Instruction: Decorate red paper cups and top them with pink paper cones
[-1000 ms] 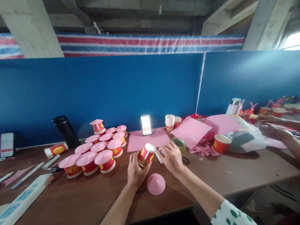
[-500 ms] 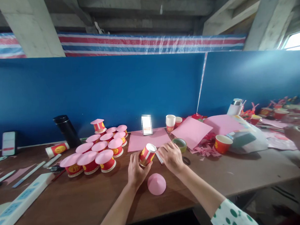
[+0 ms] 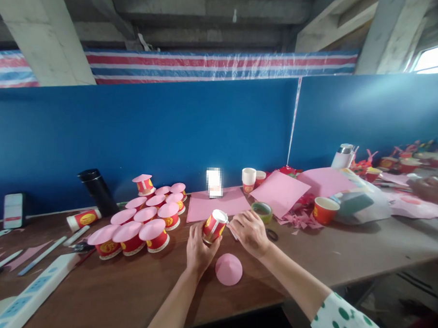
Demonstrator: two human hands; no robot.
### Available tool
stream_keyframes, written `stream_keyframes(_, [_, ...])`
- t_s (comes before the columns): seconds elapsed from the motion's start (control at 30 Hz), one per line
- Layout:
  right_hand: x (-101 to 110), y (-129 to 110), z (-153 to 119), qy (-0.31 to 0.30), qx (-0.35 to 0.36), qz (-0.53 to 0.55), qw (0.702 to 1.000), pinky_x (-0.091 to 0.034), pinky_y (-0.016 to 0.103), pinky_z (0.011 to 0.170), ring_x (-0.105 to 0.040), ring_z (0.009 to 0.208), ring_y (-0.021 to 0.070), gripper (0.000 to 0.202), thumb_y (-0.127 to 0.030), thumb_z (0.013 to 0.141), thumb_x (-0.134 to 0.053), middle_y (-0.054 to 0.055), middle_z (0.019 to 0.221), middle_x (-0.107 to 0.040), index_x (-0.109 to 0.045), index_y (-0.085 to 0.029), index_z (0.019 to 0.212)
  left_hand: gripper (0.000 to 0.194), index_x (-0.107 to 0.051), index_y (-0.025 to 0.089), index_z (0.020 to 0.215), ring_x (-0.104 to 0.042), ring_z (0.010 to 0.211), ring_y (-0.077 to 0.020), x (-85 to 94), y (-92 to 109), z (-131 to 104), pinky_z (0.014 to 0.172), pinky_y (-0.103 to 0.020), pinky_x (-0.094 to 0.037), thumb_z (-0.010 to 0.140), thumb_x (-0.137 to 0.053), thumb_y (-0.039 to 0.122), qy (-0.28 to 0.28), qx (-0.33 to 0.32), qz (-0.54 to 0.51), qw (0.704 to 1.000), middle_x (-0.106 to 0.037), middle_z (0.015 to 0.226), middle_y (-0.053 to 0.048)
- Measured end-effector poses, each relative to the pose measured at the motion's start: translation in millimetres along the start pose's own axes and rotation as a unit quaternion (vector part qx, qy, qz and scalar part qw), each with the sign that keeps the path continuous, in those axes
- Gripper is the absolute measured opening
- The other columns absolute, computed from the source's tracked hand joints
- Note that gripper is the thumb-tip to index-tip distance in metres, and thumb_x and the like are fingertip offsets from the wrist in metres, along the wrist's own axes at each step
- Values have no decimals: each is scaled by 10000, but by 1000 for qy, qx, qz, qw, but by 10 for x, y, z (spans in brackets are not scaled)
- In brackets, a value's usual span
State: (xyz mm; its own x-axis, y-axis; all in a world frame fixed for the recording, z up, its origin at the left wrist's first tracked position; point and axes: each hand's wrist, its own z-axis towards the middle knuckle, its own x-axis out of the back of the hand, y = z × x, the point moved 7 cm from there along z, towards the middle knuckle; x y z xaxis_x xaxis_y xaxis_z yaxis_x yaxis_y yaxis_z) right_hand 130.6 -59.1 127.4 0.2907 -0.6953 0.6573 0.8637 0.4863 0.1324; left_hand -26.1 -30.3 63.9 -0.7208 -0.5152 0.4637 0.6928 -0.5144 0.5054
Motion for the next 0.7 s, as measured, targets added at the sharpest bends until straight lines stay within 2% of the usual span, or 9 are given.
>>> stream_keyframes(0.23, [-21,34,-15,1,-25,31,999,-353,282,754,-495,756,153,175,-254,877,-512,31,755,-602,-614,-195,748,460,-473,193,1084,-543,925,-232,-10,-15,2,777,-363,-476,675,-637,322,-21,31,-3,999,-544,992,-78])
stream_keyframes(0.33, [-75,-9,-40,-16,-21,62,998,-379,271,721,-508,771,155,160,-235,895,-476,34,797,-615,-635,-220,900,439,-473,200,1077,-544,920,-229,-14,-7,3,780,-362,-469,683,-626,318,-34,44,-1,998,-545,986,-71])
stream_keyframes(0.47, [-155,-85,-92,-23,-16,99,995,-415,262,715,-537,784,156,255,-188,912,-426,40,844,-635,-578,-220,1115,441,-473,210,1080,-545,930,-226,-20,-16,5,786,-359,-464,686,-624,337,-42,64,3,997,-544,998,-62])
stream_keyframes(0.7, [-188,-137,-104,1,-22,123,992,-459,270,770,-606,834,161,283,-152,907,-415,59,904,-667,-567,-207,1139,446,-478,213,1074,-541,940,-225,-25,-34,7,792,-359,-459,679,-628,356,-47,71,6,996,-543,1000,-57])
